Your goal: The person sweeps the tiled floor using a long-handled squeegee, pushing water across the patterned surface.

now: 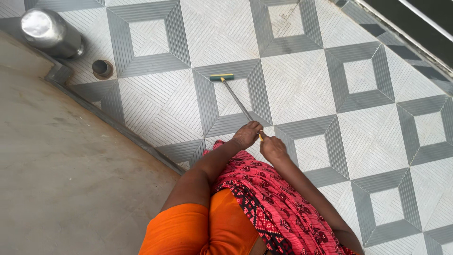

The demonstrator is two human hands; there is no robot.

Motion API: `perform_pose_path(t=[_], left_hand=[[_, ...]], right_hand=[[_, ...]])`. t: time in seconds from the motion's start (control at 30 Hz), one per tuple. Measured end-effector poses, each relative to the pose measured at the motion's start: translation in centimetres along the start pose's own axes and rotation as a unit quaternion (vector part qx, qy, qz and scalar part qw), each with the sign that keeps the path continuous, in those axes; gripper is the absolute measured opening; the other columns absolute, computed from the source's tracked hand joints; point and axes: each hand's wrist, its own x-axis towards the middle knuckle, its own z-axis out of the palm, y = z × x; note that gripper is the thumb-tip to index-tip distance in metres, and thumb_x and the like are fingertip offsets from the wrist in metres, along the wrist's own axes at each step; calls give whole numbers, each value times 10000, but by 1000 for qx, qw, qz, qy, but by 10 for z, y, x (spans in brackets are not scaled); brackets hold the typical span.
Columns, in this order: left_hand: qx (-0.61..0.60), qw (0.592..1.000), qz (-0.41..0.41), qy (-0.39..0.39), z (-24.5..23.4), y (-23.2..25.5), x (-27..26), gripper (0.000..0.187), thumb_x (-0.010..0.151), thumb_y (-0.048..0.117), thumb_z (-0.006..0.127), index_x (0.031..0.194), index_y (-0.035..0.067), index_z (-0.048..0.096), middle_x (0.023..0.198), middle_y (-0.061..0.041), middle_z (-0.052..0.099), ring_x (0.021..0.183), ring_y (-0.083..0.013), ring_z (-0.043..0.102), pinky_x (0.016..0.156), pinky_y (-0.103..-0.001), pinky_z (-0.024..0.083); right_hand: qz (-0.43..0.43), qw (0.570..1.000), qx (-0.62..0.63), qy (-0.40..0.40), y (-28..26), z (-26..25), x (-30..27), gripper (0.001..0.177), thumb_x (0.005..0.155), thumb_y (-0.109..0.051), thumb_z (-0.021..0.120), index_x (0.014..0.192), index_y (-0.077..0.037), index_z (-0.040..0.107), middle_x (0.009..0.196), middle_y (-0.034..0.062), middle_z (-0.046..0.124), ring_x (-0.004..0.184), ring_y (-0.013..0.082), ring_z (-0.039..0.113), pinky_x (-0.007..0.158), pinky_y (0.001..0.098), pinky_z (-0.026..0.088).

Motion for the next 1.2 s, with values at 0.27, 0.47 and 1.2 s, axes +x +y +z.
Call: perform_pose_path(t=[0.27,0.47,1.2], left_hand=[[11,994,-24,-108,-5,1,8,350,985,336,592,1267,131,616,1287,-93,624,1278,-272,567,1109,-393,467],[30,987,116,-110,-28,55,-2,326,1054,368,547,1272,134,609,1195,-66,663,1185,-237,637,1027,-374,538],[-116,912,55,-389,91,96,24,725,960,158,650,1599,158,308,1444,-205,570,1297,-349,594,1103,-415,484]], right_hand=[[50,994,-50,-82,-5,-27,-19,548,1024,-169,413,1564,-261,422,1041,214,741,966,362,728,930,483,561],[122,982,-54,-136,-8,-68,-79,536,1028,-141,380,1550,-238,452,984,200,778,899,321,766,886,467,605],[260,958,86,-87,54,18,-145,567,1069,-233,378,1632,-225,307,1017,212,756,946,388,756,872,502,604]])
